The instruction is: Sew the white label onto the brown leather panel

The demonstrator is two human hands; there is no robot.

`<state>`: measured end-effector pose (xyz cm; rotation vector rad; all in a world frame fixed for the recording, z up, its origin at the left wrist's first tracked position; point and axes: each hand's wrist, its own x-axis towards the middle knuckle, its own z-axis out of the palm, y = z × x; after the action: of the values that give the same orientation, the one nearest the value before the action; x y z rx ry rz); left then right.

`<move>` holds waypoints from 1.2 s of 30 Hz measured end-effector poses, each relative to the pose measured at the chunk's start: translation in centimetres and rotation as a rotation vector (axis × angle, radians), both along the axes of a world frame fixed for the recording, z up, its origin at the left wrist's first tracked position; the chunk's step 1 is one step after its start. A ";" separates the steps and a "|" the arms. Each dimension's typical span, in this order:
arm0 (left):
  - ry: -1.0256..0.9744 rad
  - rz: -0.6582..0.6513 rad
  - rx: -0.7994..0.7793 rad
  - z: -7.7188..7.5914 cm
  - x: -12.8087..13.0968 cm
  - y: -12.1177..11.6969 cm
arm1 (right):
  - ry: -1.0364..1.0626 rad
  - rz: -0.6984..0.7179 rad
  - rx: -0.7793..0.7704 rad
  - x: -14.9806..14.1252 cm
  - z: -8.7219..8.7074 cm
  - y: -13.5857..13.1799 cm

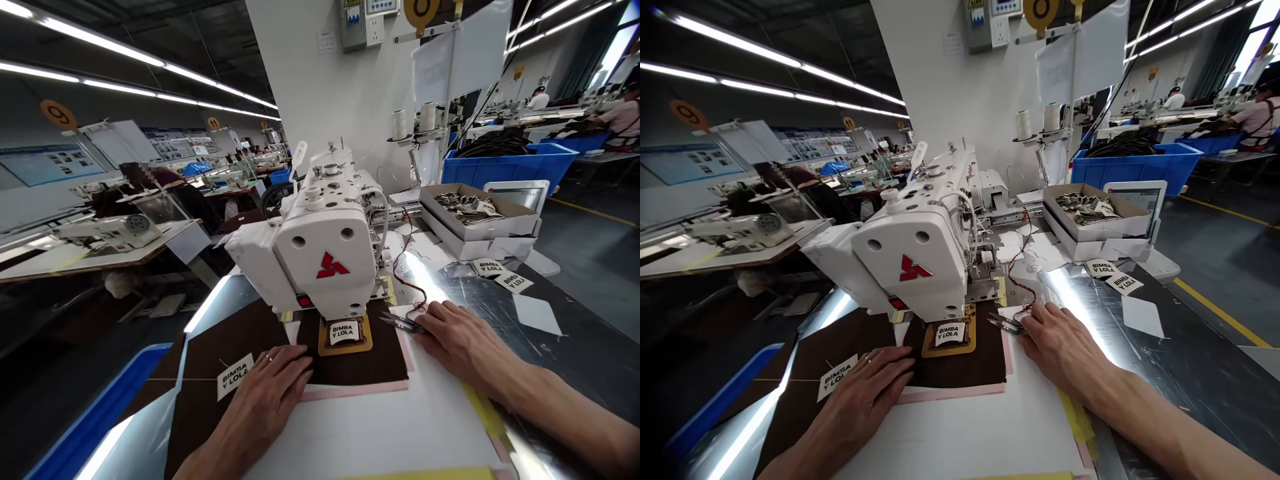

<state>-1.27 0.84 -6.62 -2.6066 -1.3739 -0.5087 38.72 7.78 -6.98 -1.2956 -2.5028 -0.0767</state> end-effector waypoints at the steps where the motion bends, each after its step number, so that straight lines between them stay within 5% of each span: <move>1: -0.005 -0.001 0.000 0.0 0.0 0.0 | 0.003 0.004 0.000 0.0 0.0 0.0; 36: 0.059 -0.031 0.170 0.3 -0.1 0.8 | 0.037 -0.070 -0.077 -0.1 1.1 0.1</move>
<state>-1.42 1.68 -6.32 -2.4893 -1.2174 -0.5240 38.64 7.88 -5.88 -1.4023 -2.4515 0.0276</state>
